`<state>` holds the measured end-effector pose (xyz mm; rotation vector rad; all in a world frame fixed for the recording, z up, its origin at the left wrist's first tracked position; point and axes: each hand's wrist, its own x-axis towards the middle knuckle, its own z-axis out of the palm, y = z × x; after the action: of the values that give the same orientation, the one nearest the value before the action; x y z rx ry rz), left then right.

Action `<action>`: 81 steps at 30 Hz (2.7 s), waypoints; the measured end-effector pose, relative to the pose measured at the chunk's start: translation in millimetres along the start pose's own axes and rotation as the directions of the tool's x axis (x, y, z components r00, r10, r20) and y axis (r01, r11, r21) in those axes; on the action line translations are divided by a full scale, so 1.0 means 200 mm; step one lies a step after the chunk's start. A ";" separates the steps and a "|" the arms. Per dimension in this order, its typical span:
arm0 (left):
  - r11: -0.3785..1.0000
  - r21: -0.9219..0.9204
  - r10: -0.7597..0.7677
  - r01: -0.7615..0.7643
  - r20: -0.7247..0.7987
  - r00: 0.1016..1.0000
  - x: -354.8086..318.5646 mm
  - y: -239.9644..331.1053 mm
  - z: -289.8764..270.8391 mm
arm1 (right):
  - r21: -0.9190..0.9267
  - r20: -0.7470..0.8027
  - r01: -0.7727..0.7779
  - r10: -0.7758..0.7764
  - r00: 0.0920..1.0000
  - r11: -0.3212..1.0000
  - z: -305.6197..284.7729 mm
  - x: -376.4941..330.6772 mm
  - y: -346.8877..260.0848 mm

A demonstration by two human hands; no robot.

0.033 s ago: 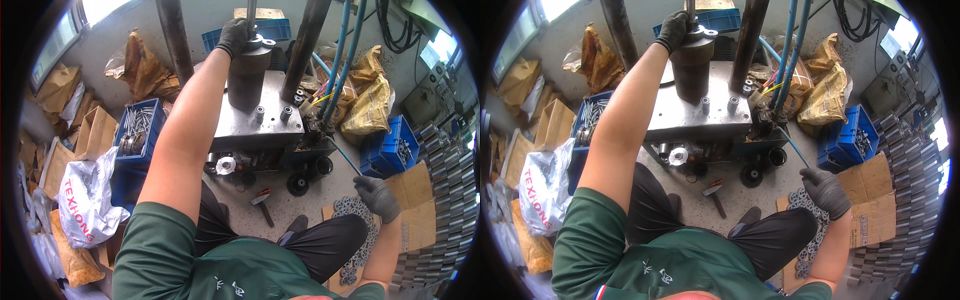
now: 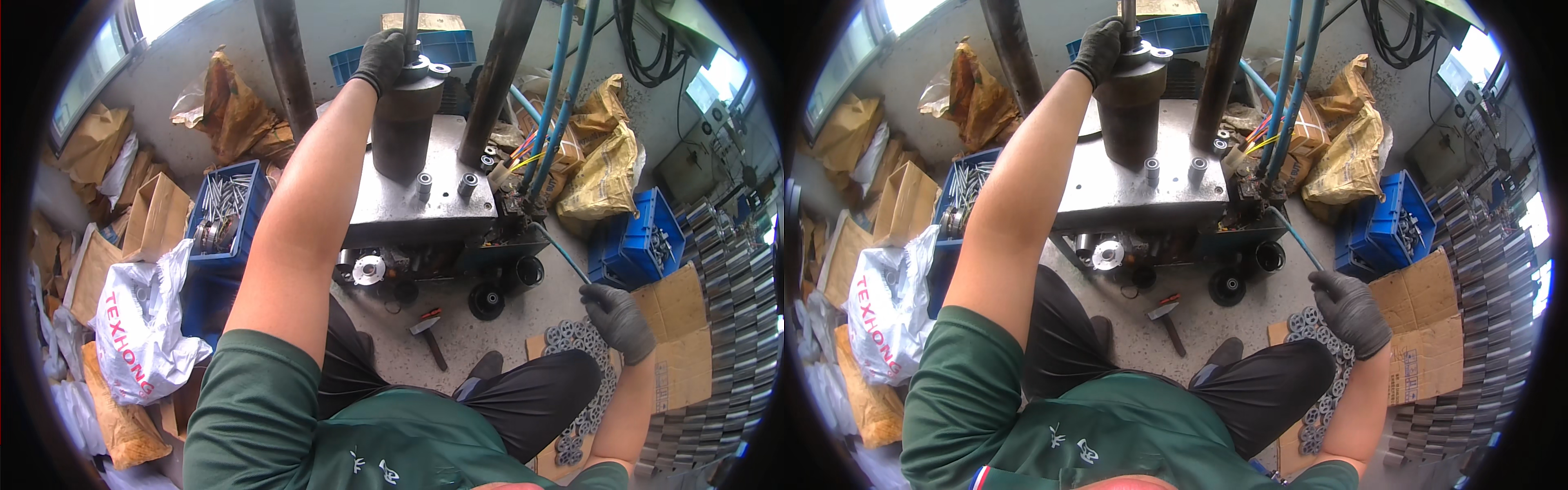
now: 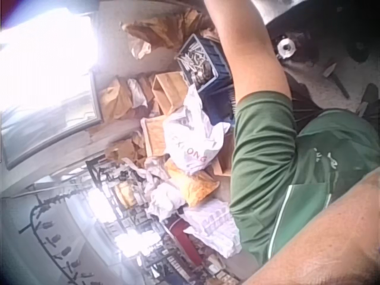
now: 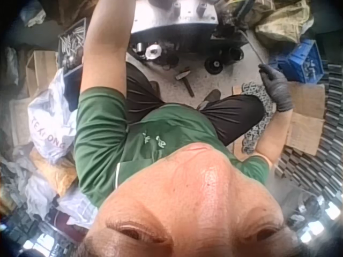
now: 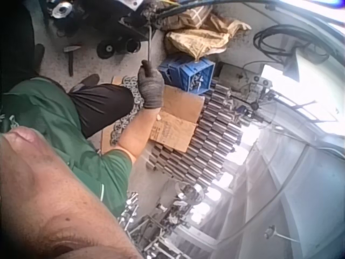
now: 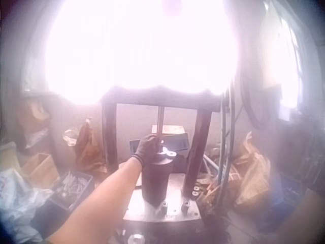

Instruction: The recorder is operating a small hydraulic press to assemble or shape metal components.

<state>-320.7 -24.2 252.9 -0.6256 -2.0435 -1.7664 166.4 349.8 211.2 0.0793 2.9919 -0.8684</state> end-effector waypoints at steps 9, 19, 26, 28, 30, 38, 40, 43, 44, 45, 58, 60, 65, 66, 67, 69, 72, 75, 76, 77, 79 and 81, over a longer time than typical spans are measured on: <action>0.998 -0.054 -0.041 0.040 -0.015 0.999 -0.03 0.04 0.00 | 0.099 -0.085 -0.059 0.068 0.994 0.993 0.01 0.03 0.03; 0.967 -0.239 -0.090 0.094 0.027 0.996 -0.02 0.00 0.01 | -0.631 -0.612 0.131 -0.594 0.522 0.764 -0.55 0.73 0.06; 0.961 -0.252 -0.110 0.111 0.016 0.994 -0.04 0.05 0.02 | -0.602 -0.636 -0.026 -0.460 0.619 0.798 -0.67 1.07 0.00; 0.976 -0.186 -0.119 0.114 -0.013 0.993 -0.02 0.03 0.02 | -0.571 -0.644 -0.058 -0.403 0.650 0.819 -0.68 1.07 -0.03; 0.992 0.124 0.024 -0.015 -0.077 0.997 -0.02 0.02 0.01 | -0.536 -0.636 -0.244 -0.197 0.746 0.808 -0.68 1.06 -0.06; 0.955 -0.296 -0.076 0.029 -0.149 0.986 -0.04 0.07 0.03 | -0.436 -0.682 -0.262 -0.127 0.720 0.861 -0.68 1.03 -0.08; 0.977 -0.209 -0.128 0.035 -0.450 0.884 -0.04 0.06 0.01 | -0.423 -0.679 -0.272 -0.104 0.726 0.864 -0.68 1.03 -0.07; 0.989 -0.144 -0.036 -0.045 -0.512 0.858 -0.04 0.03 0.03 | -0.463 -0.662 -0.266 -0.131 0.738 0.845 -0.69 1.04 -0.06; 0.999 0.003 0.038 -0.043 -0.538 0.842 -0.04 0.02 0.03 | -0.466 -0.659 -0.282 -0.116 0.743 0.839 -0.69 1.05 -0.06; 0.997 0.006 0.067 -0.076 -0.540 0.839 -0.03 0.03 0.04 | -0.460 -0.660 -0.314 -0.083 0.747 0.831 -0.70 1.05 -0.06; 0.921 0.103 0.383 -0.376 -0.421 0.823 -0.40 0.22 0.14 | -0.471 -0.624 -0.366 -0.010 0.781 0.803 -0.70 1.00 -0.06; 0.896 -0.154 0.378 -0.417 -0.231 0.896 -0.62 0.15 0.17 | -0.457 -0.622 -0.354 -0.008 0.783 0.816 -0.69 0.98 -0.05; 0.728 0.470 0.449 -0.498 0.223 0.866 -1.14 -0.12 0.20 | -0.475 -0.627 -0.333 -0.048 0.778 0.814 -0.67 0.95 0.00; 0.767 0.458 0.397 -0.450 0.214 0.893 -1.22 -0.17 0.19 | -0.494 -0.640 -0.327 -0.083 0.764 0.806 -0.67 0.95 0.02; 0.796 0.481 0.306 -0.368 0.204 0.930 -1.28 -0.20 0.19 | -0.499 -0.632 -0.330 -0.075 0.771 0.801 -0.66 0.94 0.04; 0.824 0.495 0.211 -0.277 0.185 0.960 -1.33 -0.26 0.19 | -0.517 -0.637 -0.239 -0.183 0.749 0.822 -0.63 0.89 0.07; 0.842 0.508 0.130 -0.181 0.135 0.982 -1.35 -0.32 0.21 | -0.721 -0.484 -0.099 -0.395 0.781 0.686 -0.55 0.74 0.10; 0.758 0.571 0.259 -0.314 0.178 0.949 -1.31 -0.37 0.24 | -0.625 -0.426 0.162 -0.508 0.749 0.764 -0.31 0.39 0.05; 0.762 0.569 0.273 -0.309 0.151 0.950 -1.30 -0.38 0.25 | -0.614 -0.399 0.181 -0.500 0.768 0.768 -0.22 0.28 0.00; 0.760 0.583 0.230 -0.288 0.174 0.958 -1.30 -0.39 0.26 | -0.669 -0.322 0.213 -0.536 0.780 0.712 -0.14 0.20 -0.05; 0.727 0.635 0.188 -0.263 0.184 0.965 -1.29 -0.41 0.27 | -0.716 -0.238 0.310 -0.636 0.734 0.625 0.00 0.08 -0.17; 0.743 0.621 0.166 -0.249 0.188 0.968 -1.28 -0.41 0.26 | -0.612 -0.285 0.456 -0.718 0.635 0.646 0.13 0.04 -0.25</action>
<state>-151.4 -5.2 36.9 -0.7070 -2.3542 -0.8150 155.1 294.5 216.0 -0.9379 3.6925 0.0043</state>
